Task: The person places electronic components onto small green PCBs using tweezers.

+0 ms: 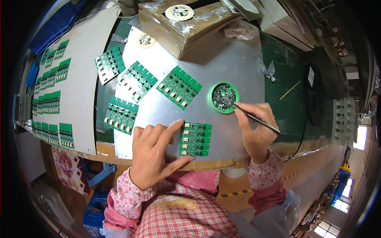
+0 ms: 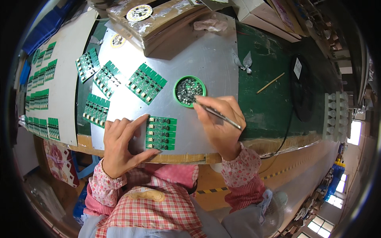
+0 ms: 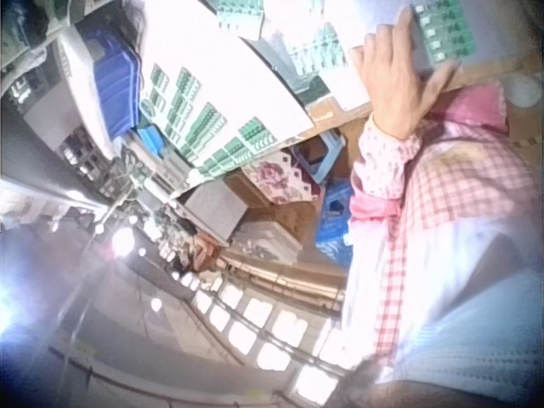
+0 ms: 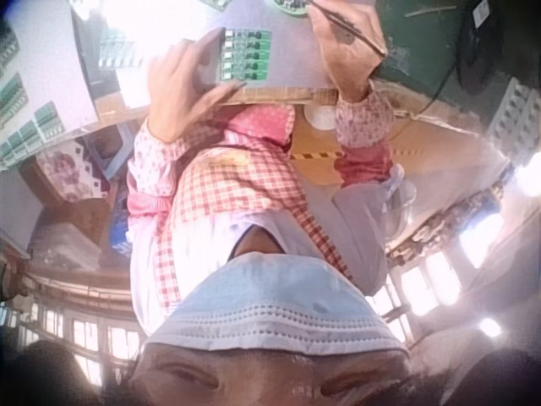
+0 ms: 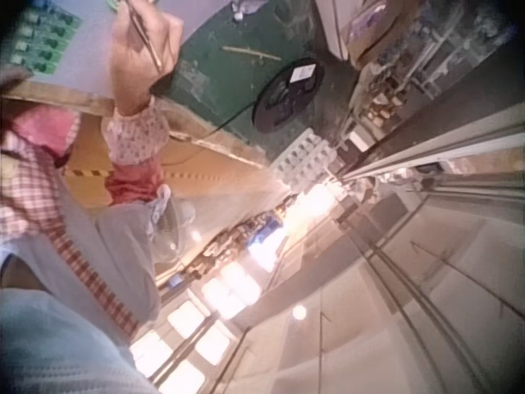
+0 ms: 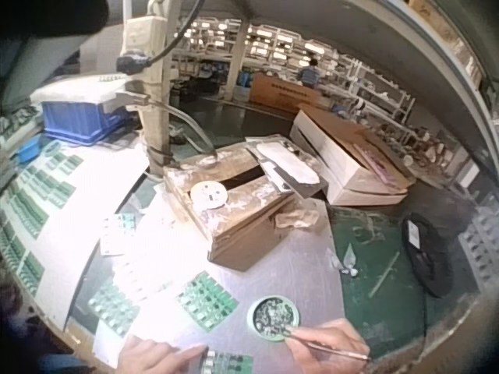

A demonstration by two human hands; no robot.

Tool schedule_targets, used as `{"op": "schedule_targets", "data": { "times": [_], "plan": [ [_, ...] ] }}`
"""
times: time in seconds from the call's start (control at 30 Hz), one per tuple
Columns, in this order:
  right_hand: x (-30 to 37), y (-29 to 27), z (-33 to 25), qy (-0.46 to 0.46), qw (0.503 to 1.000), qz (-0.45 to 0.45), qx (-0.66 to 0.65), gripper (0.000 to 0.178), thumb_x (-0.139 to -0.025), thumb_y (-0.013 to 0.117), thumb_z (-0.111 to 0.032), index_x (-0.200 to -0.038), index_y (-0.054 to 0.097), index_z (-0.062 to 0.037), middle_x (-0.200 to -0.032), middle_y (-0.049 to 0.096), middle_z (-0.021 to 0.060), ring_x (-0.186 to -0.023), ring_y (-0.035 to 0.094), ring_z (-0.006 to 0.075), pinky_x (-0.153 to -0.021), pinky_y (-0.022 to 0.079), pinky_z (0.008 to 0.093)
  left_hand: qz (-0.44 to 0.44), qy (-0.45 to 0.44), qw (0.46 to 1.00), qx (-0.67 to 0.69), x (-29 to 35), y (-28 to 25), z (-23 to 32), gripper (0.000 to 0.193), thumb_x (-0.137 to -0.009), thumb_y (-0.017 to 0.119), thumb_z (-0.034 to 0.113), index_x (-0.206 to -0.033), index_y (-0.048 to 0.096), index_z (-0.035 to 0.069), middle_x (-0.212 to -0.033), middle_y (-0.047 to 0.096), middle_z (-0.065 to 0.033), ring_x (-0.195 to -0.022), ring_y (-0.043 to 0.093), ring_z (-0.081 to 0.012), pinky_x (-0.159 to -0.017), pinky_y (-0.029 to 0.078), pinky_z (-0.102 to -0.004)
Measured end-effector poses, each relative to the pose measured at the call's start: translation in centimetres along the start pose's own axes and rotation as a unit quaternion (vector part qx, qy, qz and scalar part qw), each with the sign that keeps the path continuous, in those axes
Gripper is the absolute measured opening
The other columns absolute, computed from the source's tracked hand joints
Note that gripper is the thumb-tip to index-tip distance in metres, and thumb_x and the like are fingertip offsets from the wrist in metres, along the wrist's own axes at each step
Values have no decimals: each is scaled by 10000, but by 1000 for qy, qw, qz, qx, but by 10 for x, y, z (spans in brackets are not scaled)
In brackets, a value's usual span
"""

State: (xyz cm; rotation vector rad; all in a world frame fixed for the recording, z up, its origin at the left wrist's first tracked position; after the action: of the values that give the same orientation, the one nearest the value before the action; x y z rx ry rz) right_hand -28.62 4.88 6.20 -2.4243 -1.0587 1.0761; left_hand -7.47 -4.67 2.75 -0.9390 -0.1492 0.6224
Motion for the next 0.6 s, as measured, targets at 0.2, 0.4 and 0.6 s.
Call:
{"op": "schedule_targets", "data": {
  "times": [0.2,0.4,0.6],
  "plan": [
    [20,24,-35,-121,980,-151,-41,289,-755,855,9,-1020,773,-72,-1046,762,12,-819,684,183,-688,555,309,2,2,1000,12,-1,0,0,819,-704,893,409,-1400,606,84,-870,532,-10,-805,499,-206,-782,334,-381],
    [24,40,-35,-100,976,-184,-59,272,-740,868,-16,-994,777,-52,-991,773,6,-806,683,190,-692,560,303,8,10,1000,7,0,0,0,824,-700,894,412,-1398,602,84,-871,538,-9,-806,508,-207,-779,337,-382],
    [24,44,-35,-104,974,-193,-61,262,-748,865,-24,-994,778,-51,-993,776,6,-805,683,186,-696,565,304,7,11,1000,7,0,0,0,831,-693,899,414,-1398,603,87,-868,539,-9,-800,508,-207,-776,338,-382]
  ]
}}
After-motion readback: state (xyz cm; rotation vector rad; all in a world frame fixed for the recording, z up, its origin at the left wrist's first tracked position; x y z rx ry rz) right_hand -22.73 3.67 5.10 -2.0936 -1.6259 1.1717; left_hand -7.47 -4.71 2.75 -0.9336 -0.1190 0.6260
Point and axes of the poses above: each hand's wrist, its own x-axis away from the middle knuckle, its own y-axis out of the palm, z = x × y, the point moved 9 cm from there along -x, towards the middle knuckle
